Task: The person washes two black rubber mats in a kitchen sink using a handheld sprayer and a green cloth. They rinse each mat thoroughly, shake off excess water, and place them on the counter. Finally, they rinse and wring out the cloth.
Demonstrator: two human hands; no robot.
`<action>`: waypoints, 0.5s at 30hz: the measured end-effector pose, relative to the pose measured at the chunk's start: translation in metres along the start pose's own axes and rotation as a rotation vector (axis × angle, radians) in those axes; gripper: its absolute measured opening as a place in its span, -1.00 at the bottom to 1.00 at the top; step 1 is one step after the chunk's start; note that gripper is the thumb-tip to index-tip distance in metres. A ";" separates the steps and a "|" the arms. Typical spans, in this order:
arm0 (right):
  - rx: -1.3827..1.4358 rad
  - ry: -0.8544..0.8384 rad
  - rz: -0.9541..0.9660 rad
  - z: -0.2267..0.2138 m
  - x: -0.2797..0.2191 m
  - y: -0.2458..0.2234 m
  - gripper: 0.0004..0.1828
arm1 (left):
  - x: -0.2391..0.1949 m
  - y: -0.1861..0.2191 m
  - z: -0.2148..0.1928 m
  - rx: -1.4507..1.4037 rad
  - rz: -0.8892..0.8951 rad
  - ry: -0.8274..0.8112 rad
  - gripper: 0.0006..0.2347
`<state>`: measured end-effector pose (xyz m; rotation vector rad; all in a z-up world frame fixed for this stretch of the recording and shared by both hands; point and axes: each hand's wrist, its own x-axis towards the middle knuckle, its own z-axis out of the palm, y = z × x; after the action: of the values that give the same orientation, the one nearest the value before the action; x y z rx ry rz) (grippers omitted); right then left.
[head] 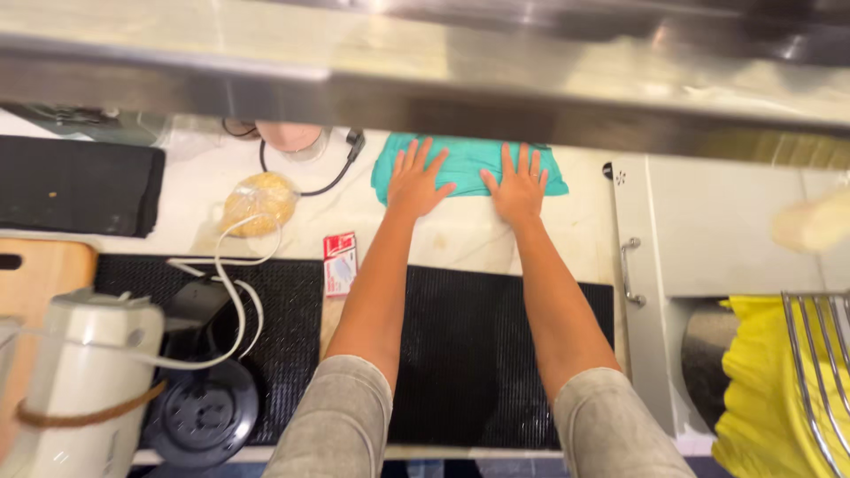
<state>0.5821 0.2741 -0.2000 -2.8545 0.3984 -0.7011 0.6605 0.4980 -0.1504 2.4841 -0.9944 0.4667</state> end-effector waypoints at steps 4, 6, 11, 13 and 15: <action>0.114 -0.051 -0.030 -0.040 -0.060 -0.009 -0.55 | -0.044 0.022 0.002 0.060 -0.025 -0.158 -0.77; 0.110 -0.209 0.051 -0.071 -0.075 -0.012 -0.67 | -0.054 0.037 -0.018 0.143 0.006 -0.249 -0.86; 0.580 -0.072 0.179 -0.211 -0.151 -0.024 -0.83 | -0.081 0.116 -0.130 -0.272 0.114 -0.028 -0.88; 0.726 -0.152 0.293 -0.278 -0.211 -0.015 -0.83 | -0.111 0.170 -0.178 -0.248 0.016 -0.236 -0.88; 0.735 -0.091 0.207 -0.341 -0.288 0.003 -0.81 | -0.151 0.232 -0.211 -0.550 0.126 -0.252 -0.82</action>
<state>0.1738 0.3215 -0.0256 -2.1075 0.3273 -0.5295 0.3608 0.5372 0.0214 2.0177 -1.1901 -0.0884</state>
